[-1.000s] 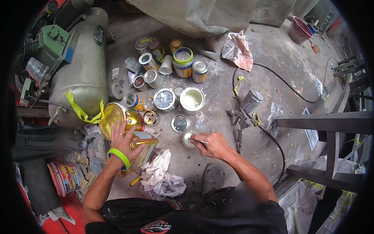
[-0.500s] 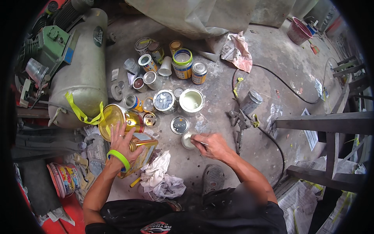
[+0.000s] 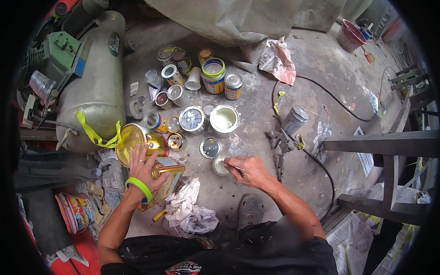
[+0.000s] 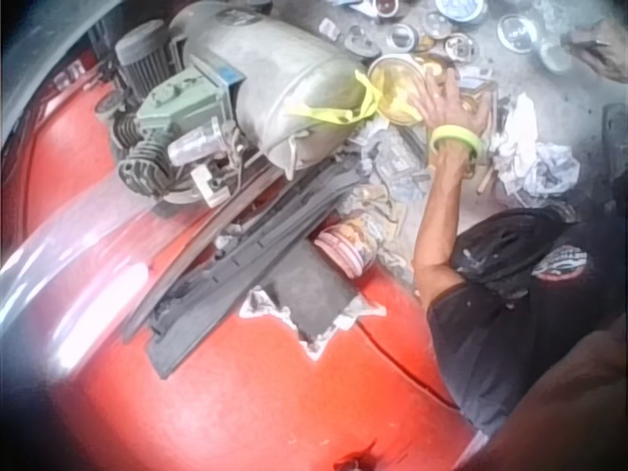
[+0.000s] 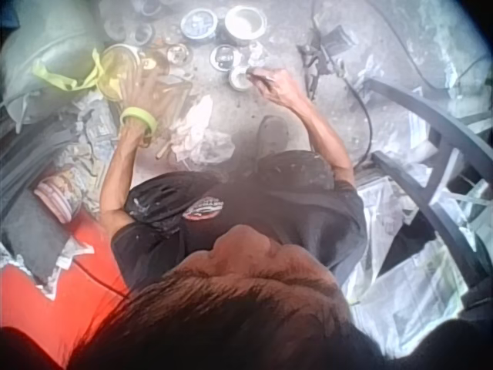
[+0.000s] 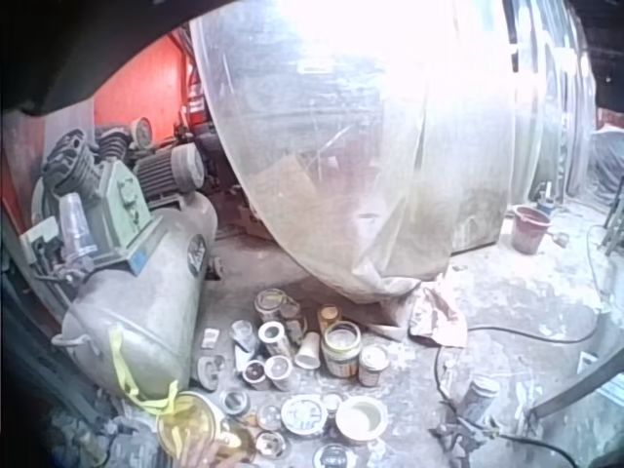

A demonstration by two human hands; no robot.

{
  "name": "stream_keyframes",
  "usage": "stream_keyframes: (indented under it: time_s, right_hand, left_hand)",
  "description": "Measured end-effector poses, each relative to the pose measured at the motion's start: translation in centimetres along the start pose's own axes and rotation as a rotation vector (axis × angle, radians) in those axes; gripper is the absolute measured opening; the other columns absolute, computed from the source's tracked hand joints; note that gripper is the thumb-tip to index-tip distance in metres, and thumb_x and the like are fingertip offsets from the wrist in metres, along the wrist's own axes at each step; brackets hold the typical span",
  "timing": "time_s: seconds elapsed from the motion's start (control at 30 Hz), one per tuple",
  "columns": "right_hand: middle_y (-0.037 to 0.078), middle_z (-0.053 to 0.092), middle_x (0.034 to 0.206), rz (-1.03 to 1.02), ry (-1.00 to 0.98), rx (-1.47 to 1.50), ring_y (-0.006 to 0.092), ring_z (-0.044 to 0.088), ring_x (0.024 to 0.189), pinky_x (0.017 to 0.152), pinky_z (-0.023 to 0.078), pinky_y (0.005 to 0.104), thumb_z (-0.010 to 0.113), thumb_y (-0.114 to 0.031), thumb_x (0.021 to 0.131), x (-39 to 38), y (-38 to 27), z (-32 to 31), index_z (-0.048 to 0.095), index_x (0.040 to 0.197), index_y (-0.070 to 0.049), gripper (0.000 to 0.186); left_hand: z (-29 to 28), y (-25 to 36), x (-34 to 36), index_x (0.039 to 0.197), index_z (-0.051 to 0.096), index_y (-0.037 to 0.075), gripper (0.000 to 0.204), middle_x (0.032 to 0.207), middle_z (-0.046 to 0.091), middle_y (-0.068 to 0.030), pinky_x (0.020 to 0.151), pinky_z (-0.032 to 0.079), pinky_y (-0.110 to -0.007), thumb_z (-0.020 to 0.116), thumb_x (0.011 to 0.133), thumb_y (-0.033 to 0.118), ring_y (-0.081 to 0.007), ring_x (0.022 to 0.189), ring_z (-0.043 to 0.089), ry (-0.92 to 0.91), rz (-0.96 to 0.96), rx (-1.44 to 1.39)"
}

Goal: The person sits on the floor and mixes a white liquid in a small cup using a metal spatula. They pour the mixture into a larger container, then add a yellow liquid from a gold can into the cup and stir it again. Finally, they pour the mixed liquid into a white paper funnel.

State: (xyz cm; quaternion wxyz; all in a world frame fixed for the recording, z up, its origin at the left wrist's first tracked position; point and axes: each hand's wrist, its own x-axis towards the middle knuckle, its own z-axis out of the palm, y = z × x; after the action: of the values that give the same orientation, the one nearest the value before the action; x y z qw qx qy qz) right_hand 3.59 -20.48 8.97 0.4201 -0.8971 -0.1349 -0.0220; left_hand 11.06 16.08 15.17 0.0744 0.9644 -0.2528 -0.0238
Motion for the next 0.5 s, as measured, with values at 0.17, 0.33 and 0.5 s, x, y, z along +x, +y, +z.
stream_keyframes:
  time_s: [0.17,0.33,0.5]
  right_hand:
    - [0.016,0.073,0.081,0.027,0.028,-0.009,0.0375,0.070,0.065,0.057,0.054,0.0459,0.071,-0.017,0.095,-0.08,0.32,0.29,0.073,0.104,-0.011,0.012]
    - [0.016,0.072,0.081,-0.017,0.003,-0.002,0.0377,0.069,0.066,0.057,0.054,0.0456,0.070,-0.017,0.095,-0.30,0.37,0.43,0.073,0.104,-0.011,0.011]
    - [0.015,0.073,0.082,0.001,-0.018,-0.041,0.0372,0.069,0.066,0.057,0.054,0.0462,0.070,-0.018,0.095,-0.01,-0.27,0.03,0.072,0.106,-0.012,0.012]
  left_hand:
    - [0.06,-0.05,0.04,0.138,0.063,0.010,0.073,0.155,0.042,-0.0263,0.125,0.014,-0.064,0.079,0.081,0.052,-0.0474,0.152,0.027,-0.001,0.004,0.002]
    - [-0.35,0.29,0.30,0.138,0.064,0.010,0.072,0.154,0.043,-0.0270,0.124,0.014,-0.064,0.079,0.081,0.051,-0.0477,0.151,0.028,-0.016,-0.008,-0.007]
    - [-0.21,0.18,0.09,0.137,0.064,0.010,0.072,0.153,0.044,-0.0270,0.124,0.015,-0.064,0.079,0.081,0.051,-0.0478,0.151,0.029,0.005,-0.001,0.002]
